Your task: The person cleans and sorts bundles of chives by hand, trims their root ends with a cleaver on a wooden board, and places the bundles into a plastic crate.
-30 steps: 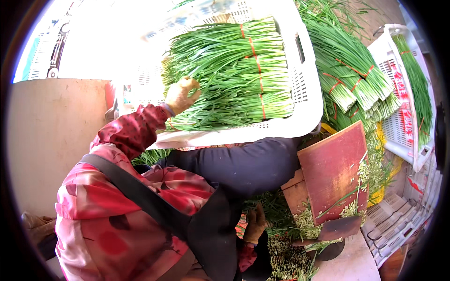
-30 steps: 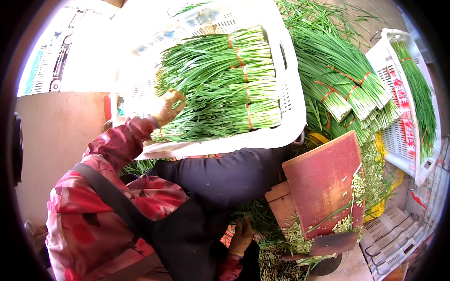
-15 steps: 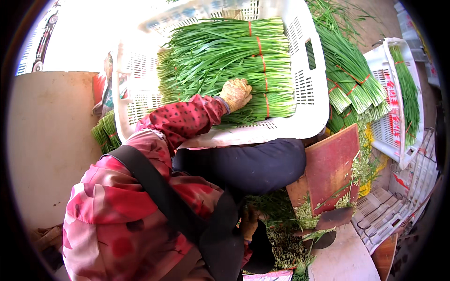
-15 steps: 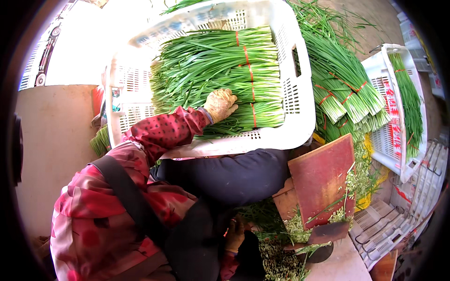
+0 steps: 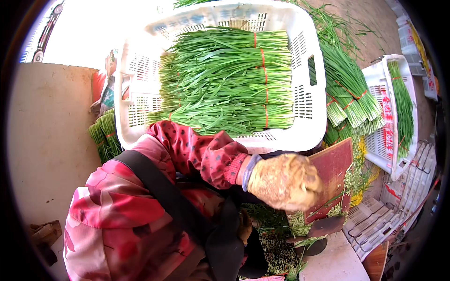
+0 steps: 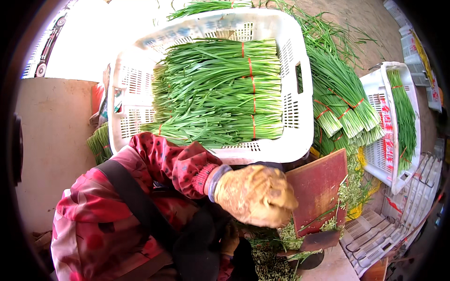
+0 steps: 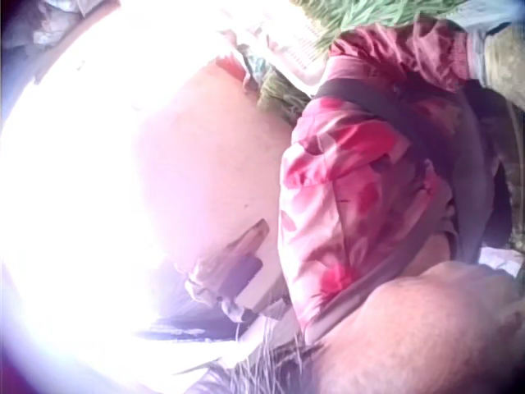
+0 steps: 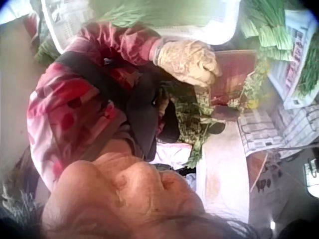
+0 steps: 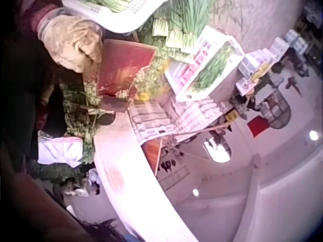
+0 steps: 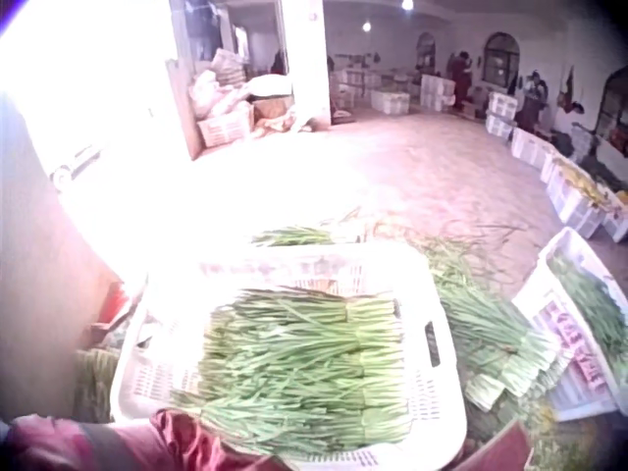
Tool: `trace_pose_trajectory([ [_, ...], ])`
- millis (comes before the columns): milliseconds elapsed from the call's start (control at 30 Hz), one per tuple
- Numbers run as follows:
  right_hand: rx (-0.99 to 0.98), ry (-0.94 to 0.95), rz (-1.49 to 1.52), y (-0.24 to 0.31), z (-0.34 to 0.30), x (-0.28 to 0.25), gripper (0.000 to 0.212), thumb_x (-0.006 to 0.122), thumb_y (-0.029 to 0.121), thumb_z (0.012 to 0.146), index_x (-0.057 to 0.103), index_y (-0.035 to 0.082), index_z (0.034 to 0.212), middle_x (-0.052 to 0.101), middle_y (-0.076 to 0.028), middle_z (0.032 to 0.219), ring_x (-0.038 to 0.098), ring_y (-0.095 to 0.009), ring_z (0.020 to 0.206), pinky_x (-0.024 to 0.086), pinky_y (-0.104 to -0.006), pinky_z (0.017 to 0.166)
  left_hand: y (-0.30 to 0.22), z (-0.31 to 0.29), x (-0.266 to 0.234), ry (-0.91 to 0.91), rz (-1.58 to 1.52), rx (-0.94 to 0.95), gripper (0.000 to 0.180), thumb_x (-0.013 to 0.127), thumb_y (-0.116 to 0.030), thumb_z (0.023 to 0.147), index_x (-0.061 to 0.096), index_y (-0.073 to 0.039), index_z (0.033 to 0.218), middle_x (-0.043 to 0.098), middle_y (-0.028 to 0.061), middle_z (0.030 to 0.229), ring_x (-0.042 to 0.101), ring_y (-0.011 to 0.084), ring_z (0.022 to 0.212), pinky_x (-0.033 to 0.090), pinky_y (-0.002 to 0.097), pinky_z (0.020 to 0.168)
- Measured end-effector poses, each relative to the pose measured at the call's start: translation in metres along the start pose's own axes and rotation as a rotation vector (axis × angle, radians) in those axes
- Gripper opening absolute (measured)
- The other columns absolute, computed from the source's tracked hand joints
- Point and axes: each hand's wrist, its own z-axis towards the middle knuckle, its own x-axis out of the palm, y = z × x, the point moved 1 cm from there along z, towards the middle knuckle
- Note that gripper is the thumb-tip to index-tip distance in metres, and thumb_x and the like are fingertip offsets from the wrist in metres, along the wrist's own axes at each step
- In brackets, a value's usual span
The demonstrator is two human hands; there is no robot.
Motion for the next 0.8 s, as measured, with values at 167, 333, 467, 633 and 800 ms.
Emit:
trace_pose_trajectory([
  [167,0.050,0.028,-0.011,-0.026,-0.007,0.008,0.031,0.059,0.017,0.095,0.061,0.006,0.123,0.063,-0.014,0.122,0.062,-0.024,0.110,0.053,-0.0338,0.084,0.137,-0.072,-0.019,0.074,0.709,-0.761,0.026,0.073,-0.024,0.075,0.061,-0.004,0.087,0.061,0.0141,0.093,0.061,0.0321,0.088,0.051,0.0438,0.072],
  [333,-0.221,-0.039,-0.192,-0.002,-0.002,0.006,0.032,0.060,0.021,0.094,0.062,0.007,0.122,0.067,-0.014,0.113,0.066,-0.024,0.102,0.053,-0.0342,0.083,0.203,-0.105,0.002,0.198,0.883,-0.919,0.029,0.068,-0.032,0.080,0.066,-0.006,0.095,0.064,0.0157,0.092,0.063,0.0344,0.094,0.052,0.0446,0.078],
  [467,0.108,-0.016,0.016,0.024,-0.005,-0.001,0.031,0.060,0.022,0.094,0.063,0.009,0.121,0.068,-0.014,0.108,0.067,-0.028,0.098,0.052,-0.0351,0.083,0.235,-0.099,0.005,0.222,0.807,-1.053,0.020,0.063,-0.025,0.082,0.068,-0.007,0.090,0.068,0.0153,0.091,0.066,0.0325,0.088,0.052,0.0460,0.077],
  [633,0.132,0.031,-0.075,0.013,-0.009,0.004,0.030,0.059,0.022,0.094,0.062,0.009,0.121,0.067,-0.016,0.111,0.065,-0.029,0.103,0.051,-0.0364,0.085,0.159,-0.007,-0.045,-0.168,0.332,-0.978,0.018,0.067,-0.023,0.081,0.066,-0.006,0.083,0.069,0.0121,0.077,0.068,0.0268,0.073,0.054,0.0378,0.070],
  [800,0.003,0.053,-0.091,0.041,0.007,0.003,0.034,0.056,0.019,0.093,0.062,-0.001,0.120,0.067,-0.019,0.111,0.064,-0.033,0.101,0.050,-0.0379,0.086,-0.054,0.052,-0.029,0.016,-0.683,-0.372,0.028,0.070,-0.020,0.086,0.060,-0.004,0.105,0.062,0.0074,0.086,0.062,0.0178,0.079,0.051,0.0336,0.069],
])
